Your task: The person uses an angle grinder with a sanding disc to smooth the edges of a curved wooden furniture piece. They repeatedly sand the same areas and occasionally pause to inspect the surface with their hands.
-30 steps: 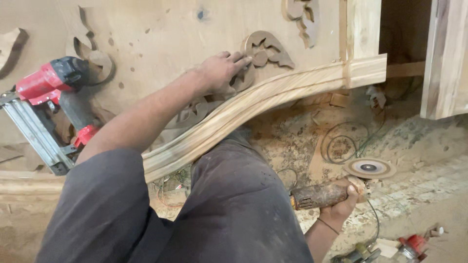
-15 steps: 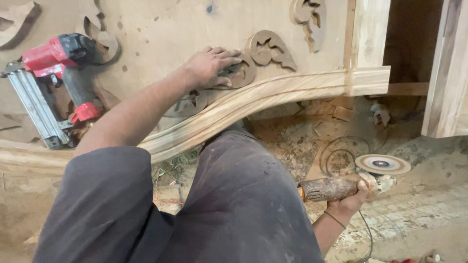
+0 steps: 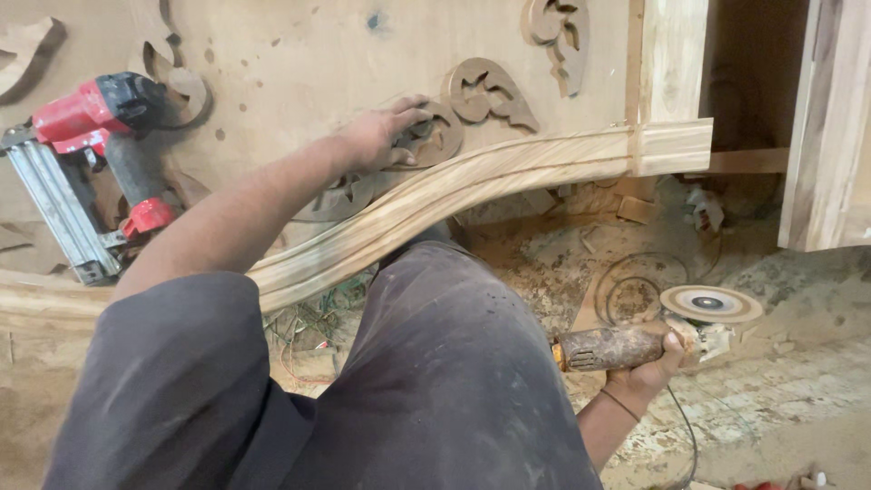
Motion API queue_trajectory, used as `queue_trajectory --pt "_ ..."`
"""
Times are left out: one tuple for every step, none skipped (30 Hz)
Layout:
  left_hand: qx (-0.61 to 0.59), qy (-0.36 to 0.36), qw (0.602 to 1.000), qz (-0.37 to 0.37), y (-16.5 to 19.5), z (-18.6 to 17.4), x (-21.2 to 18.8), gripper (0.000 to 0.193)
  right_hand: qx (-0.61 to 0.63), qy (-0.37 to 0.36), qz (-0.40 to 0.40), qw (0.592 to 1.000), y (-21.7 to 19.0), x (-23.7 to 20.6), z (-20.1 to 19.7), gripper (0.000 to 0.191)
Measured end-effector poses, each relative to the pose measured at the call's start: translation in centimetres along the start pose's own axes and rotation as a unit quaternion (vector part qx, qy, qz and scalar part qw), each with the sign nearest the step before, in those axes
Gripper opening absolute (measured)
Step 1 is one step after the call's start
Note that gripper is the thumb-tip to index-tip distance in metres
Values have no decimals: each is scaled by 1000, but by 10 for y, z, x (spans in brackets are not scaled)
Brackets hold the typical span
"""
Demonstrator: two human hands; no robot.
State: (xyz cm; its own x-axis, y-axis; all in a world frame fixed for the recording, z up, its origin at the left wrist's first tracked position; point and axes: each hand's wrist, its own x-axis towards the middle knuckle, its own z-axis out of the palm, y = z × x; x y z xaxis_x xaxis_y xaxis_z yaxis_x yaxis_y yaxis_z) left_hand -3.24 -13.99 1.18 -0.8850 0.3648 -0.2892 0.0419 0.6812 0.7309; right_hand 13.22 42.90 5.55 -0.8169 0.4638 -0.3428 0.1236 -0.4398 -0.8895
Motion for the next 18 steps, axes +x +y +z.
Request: queue_trajectory --pt "-9 3 1000 -3 0 1 -1 79 11 -13 -6 1000 1 1 0 22" --pt "-17 7 1000 -4 -1 1 -1 79 0 1 -2 1000 2 2 1 22" --pt "-10 16 1000 19 -1 1 -1 79 -12 17 2 1000 2 2 3 23" --pt "-5 25 999 41 -2 2 0 80 -25 34 6 999 0 1 5 24" --pt "1 34 997 63 -3 2 0 80 -21 22 -2 1000 -1 0 8 25" --pt "-4 24 998 54 -5 1 1 80 -17 11 -8 1000 -2 -1 12 25" --pt "-11 13 999 43 -6 0 2 79 -16 -1 -12 1000 -3 -3 16 25" --pt "-20 3 999 31 -8 0 3 78 -18 27 2 999 -4 -5 19 27" --pt "-25 -7 999 28 -10 0 3 77 -21 53 15 998 -5 -6 22 29" --pt "-29 -15 999 26 -13 -2 4 75 -22 79 26 996 -4 -5 25 32" --pt "-31 -24 999 28 -15 -5 6 74 -13 54 25 998 -3 -4 27 33" --pt "-27 -15 998 46 -17 -7 7 75 -6 30 24 999 -2 -3 27 35" --pt "-26 -7 998 63 -19 -8 8 76 -1 6 22 1000 -3 0 26 36" --pt "-25 1 997 78 -19 -8 7 77 -5 11 21 1000 -2 2 25 36" --pt "-34 -8 998 51 -20 -8 7 74 -9 15 18 1000 -1 4 24 37" --pt "-41 -18 999 24 -20 -8 6 72 -10 20 16 1000 1 7 23 37" --pt "-47 -28 999 -2 -19 -9 5 69 -5 7 15 1000 3 10 23 34" --pt "-43 -27 999 7 -19 -9 6 71 -2 -5 15 1000 2 13 22 32"
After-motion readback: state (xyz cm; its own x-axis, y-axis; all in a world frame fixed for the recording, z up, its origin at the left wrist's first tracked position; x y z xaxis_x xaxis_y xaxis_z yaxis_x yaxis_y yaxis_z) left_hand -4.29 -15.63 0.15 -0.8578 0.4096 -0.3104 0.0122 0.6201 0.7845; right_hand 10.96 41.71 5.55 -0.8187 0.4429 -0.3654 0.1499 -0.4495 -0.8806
